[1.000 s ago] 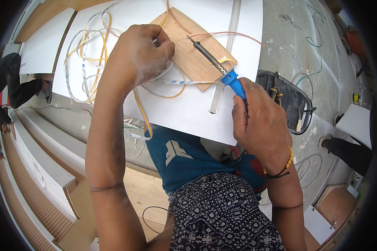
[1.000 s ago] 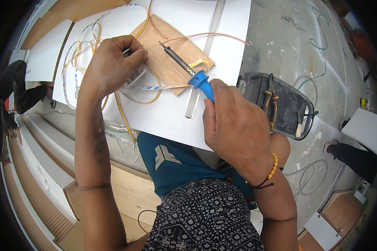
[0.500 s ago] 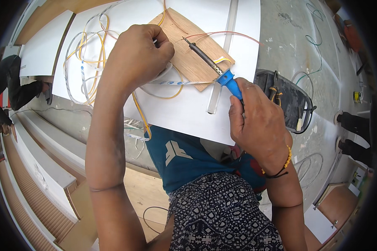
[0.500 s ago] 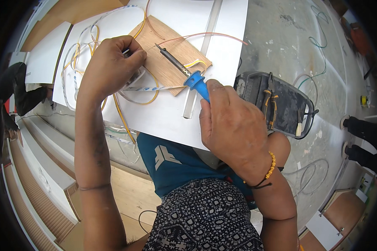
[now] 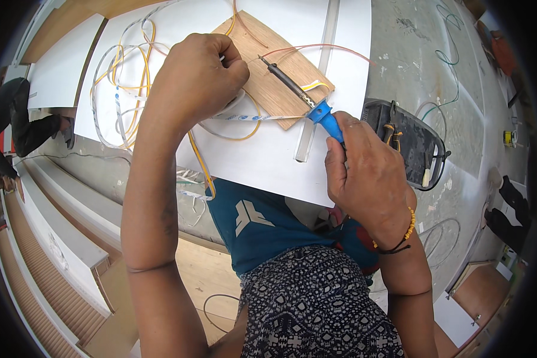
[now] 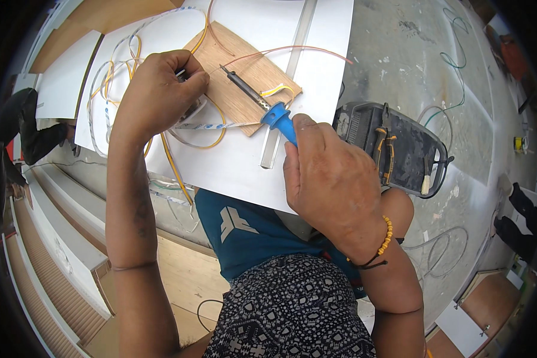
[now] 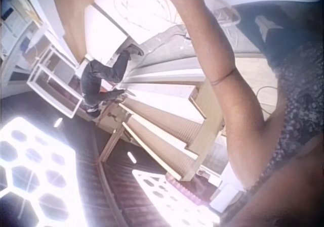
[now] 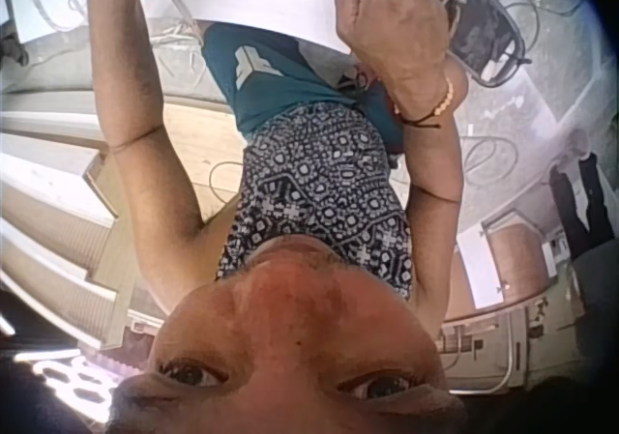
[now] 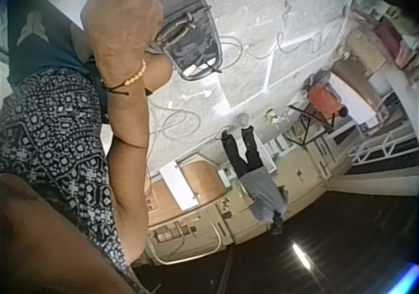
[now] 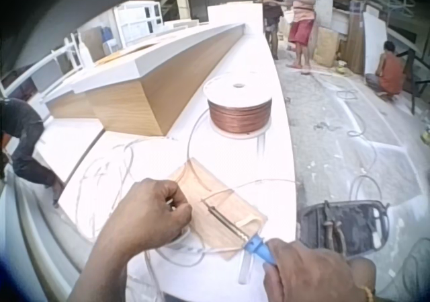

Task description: The person solders wires to an LED strip. The person uses pliers to cut a wire, peels the end of the wire, and then uses a soldering iron to attach the wire to the contact point on the LED strip.

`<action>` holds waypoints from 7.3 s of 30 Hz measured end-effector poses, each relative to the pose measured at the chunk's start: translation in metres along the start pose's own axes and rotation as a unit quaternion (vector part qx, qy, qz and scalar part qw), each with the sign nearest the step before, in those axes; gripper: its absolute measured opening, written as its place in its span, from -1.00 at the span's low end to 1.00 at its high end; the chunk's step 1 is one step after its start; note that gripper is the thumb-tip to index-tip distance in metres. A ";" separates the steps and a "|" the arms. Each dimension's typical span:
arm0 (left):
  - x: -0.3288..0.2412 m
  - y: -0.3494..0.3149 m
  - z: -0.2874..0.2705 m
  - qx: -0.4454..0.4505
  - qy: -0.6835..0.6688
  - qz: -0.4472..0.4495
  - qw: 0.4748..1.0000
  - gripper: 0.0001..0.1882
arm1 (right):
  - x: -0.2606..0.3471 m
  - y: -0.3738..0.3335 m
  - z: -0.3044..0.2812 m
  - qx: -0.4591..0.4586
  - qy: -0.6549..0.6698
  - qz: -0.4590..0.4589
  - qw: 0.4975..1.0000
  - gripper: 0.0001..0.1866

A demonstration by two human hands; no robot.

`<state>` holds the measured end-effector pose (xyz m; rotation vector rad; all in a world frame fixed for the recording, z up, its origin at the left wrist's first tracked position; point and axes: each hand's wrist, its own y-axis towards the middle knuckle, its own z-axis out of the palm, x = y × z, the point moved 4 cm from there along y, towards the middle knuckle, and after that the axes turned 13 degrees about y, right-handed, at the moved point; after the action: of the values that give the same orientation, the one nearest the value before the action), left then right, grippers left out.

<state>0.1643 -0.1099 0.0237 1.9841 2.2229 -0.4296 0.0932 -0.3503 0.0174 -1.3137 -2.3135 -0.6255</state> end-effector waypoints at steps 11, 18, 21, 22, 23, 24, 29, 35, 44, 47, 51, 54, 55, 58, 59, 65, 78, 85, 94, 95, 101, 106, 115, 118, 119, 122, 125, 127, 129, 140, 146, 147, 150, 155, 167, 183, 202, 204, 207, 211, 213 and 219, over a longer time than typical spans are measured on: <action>-0.001 -0.003 -0.001 0.008 -0.007 -0.002 1.000 -0.82 | -0.001 -0.003 0.002 -0.003 0.000 -0.001 1.000 -0.64; 0.004 -0.005 0.000 -0.013 -0.029 -0.005 0.999 -0.82 | -0.005 -0.006 -0.010 -0.047 0.009 0.000 0.999 -0.65; 0.006 -0.006 -0.002 0.017 -0.066 -0.044 0.997 -0.84 | -0.011 -0.010 -0.017 -0.074 0.016 0.006 0.997 -0.65; 0.007 -0.008 -0.003 0.018 -0.064 -0.043 0.997 -0.84 | -0.013 -0.012 -0.019 -0.086 0.019 0.009 0.996 -0.65; 0.008 -0.010 -0.004 0.022 -0.081 -0.055 0.995 -0.85 | -0.017 -0.013 -0.021 -0.086 0.020 0.010 0.996 -0.65; 0.010 -0.012 -0.005 0.026 -0.100 -0.066 0.992 -0.86 | -0.020 -0.015 -0.026 -0.111 0.017 -0.005 0.994 -0.64; 0.010 -0.017 -0.003 0.040 -0.116 -0.039 0.992 -0.89 | -0.039 -0.034 -0.056 -0.229 0.121 0.086 0.962 -0.61; -0.003 -0.011 -0.003 0.067 -0.069 0.009 0.995 -0.91 | -0.205 -0.076 -0.077 -0.334 0.008 0.170 0.927 -0.59; -0.006 -0.002 0.003 0.050 0.010 -0.004 0.999 -0.86 | -0.063 -0.059 -0.039 -0.188 0.023 0.082 0.979 -0.62; -0.002 -0.007 0.005 0.008 0.036 0.031 0.999 -0.86 | -0.028 -0.044 -0.025 -0.118 -0.009 -0.011 0.993 -0.64; -0.005 -0.005 0.005 -0.003 0.040 0.030 0.999 -0.85 | -0.010 -0.026 -0.015 -0.057 0.001 -0.024 0.998 -0.63; -0.005 -0.006 0.005 -0.009 0.041 0.024 0.999 -0.85 | -0.004 -0.020 -0.010 -0.029 -0.005 -0.019 0.999 -0.62; -0.005 -0.005 0.006 -0.011 0.042 0.025 0.999 -0.85 | -0.003 -0.019 -0.008 -0.021 -0.007 -0.019 1.000 -0.62; -0.004 -0.006 0.007 -0.015 0.047 0.025 0.998 -0.85 | -0.001 -0.016 -0.005 -0.009 -0.013 -0.013 1.000 -0.61; -0.002 -0.006 0.008 -0.014 0.046 0.024 0.999 -0.85 | 0.000 -0.016 -0.004 -0.007 -0.013 -0.013 1.000 -0.61; 0.001 -0.007 0.008 -0.018 0.024 0.031 0.999 -0.85 | 0.002 -0.013 -0.003 0.008 -0.026 -0.008 1.000 -0.61; -0.002 -0.008 0.008 -0.030 0.035 0.038 0.998 -0.82 | 0.012 -0.010 -0.008 0.016 -0.061 -0.011 0.998 -0.63; -0.004 -0.007 0.008 -0.019 0.048 0.018 0.998 -0.81 | 0.011 -0.011 -0.008 0.027 -0.079 0.002 0.997 -0.64; -0.004 -0.007 0.007 -0.012 0.054 0.017 0.998 -0.82 | 0.012 -0.011 -0.006 0.024 -0.078 -0.006 0.997 -0.63; -0.005 -0.007 0.006 -0.012 0.054 0.017 0.998 -0.82 | 0.012 -0.011 -0.006 0.024 -0.078 -0.006 0.997 -0.63; -0.005 -0.008 0.007 -0.009 0.051 0.014 0.999 -0.82 | 0.014 -0.010 -0.007 0.032 -0.088 0.000 0.996 -0.63; -0.007 -0.008 0.005 0.001 0.057 0.010 0.998 -0.83 | 0.015 -0.009 -0.008 0.035 -0.091 0.002 0.995 -0.64; -0.004 -0.007 0.007 -0.016 0.060 0.030 0.998 -0.82 | 0.016 -0.010 -0.011 0.027 -0.086 0.009 0.996 -0.64; -0.005 -0.007 0.007 0.001 0.047 0.012 0.999 -0.82 | 0.016 -0.010 -0.010 0.030 -0.090 0.011 0.995 -0.65; -0.005 -0.008 0.007 0.001 0.046 0.012 0.999 -0.82 | 0.016 -0.009 -0.010 0.030 -0.090 0.011 0.995 -0.65; -0.006 -0.006 0.008 -0.002 0.042 0.013 0.999 -0.82 | 0.015 -0.009 -0.009 0.032 -0.087 0.010 0.996 -0.65; -0.006 -0.008 0.006 -0.006 0.051 0.021 0.998 -0.83 | 0.016 -0.009 -0.008 0.032 -0.085 0.001 0.996 -0.66; -0.006 -0.007 0.006 -0.002 0.046 0.021 0.999 -0.83 | 0.016 -0.009 -0.008 0.033 -0.085 0.002 0.996 -0.65; -0.006 -0.007 0.008 -0.001 0.042 0.016 0.999 -0.83 | 0.016 -0.009 -0.007 0.034 -0.085 0.002 0.996 -0.65; -0.008 -0.006 0.006 0.004 0.045 0.029 0.999 -0.82 | 0.018 -0.008 -0.010 0.039 -0.093 0.008 0.995 -0.65; -0.004 -0.006 0.009 0.000 0.036 0.018 0.999 -0.82 | 0.017 -0.010 -0.013 0.034 -0.096 0.007 0.995 -0.65; -0.002 -0.007 0.012 -0.023 0.032 0.031 0.999 -0.82 | 0.016 -0.012 -0.015 0.025 -0.097 0.007 0.995 -0.64; 0.003 -0.008 0.011 -0.038 0.020 0.039 0.998 -0.82 | 0.011 -0.016 -0.018 0.002 -0.089 0.005 0.996 -0.62; 0.003 -0.011 0.007 -0.017 -0.002 0.021 1.000 -0.83 | 0.006 -0.018 -0.019 -0.008 -0.083 0.013 0.996 -0.61; -0.003 -0.020 -0.005 -0.011 -0.074 0.048 0.996 -0.89 | -0.003 0.000 -0.015 -0.062 0.134 0.045 0.988 -0.67; -0.035 -0.058 0.016 0.230 -0.593 0.065 0.769 -0.83 | 0.012 0.027 -0.007 -0.029 0.630 0.117 0.767 -0.80; 0.002 -0.041 0.002 0.044 -0.224 0.016 0.973 -0.88 | -0.020 0.008 -0.012 -0.079 0.400 0.173 0.897 -0.76; 0.008 -0.034 -0.008 0.068 -0.169 -0.034 0.983 -0.89 | -0.017 -0.003 -0.016 -0.054 0.271 0.140 0.951 -0.77; 0.014 -0.024 -0.005 0.028 -0.100 0.009 0.995 -0.87 | -0.006 -0.009 -0.019 -0.011 0.213 0.114 0.970 -0.77; 0.012 -0.016 -0.003 0.082 -0.108 -0.023 0.991 -0.86 | -0.007 -0.014 -0.011 0.000 0.129 0.094 0.987 -0.77; 0.015 -0.014 0.002 0.103 -0.110 -0.031 0.988 -0.86 | -0.007 -0.015 -0.009 0.013 0.073 0.083 0.994 -0.75; 0.020 -0.012 0.009 0.103 -0.154 0.002 0.983 -0.88 | -0.005 -0.013 -0.007 0.006 0.037 0.062 0.997 -0.74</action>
<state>0.1487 -0.0944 0.0107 1.8586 2.0514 -0.9299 0.0848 -0.3633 0.0181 -1.3931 -2.1552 -0.6076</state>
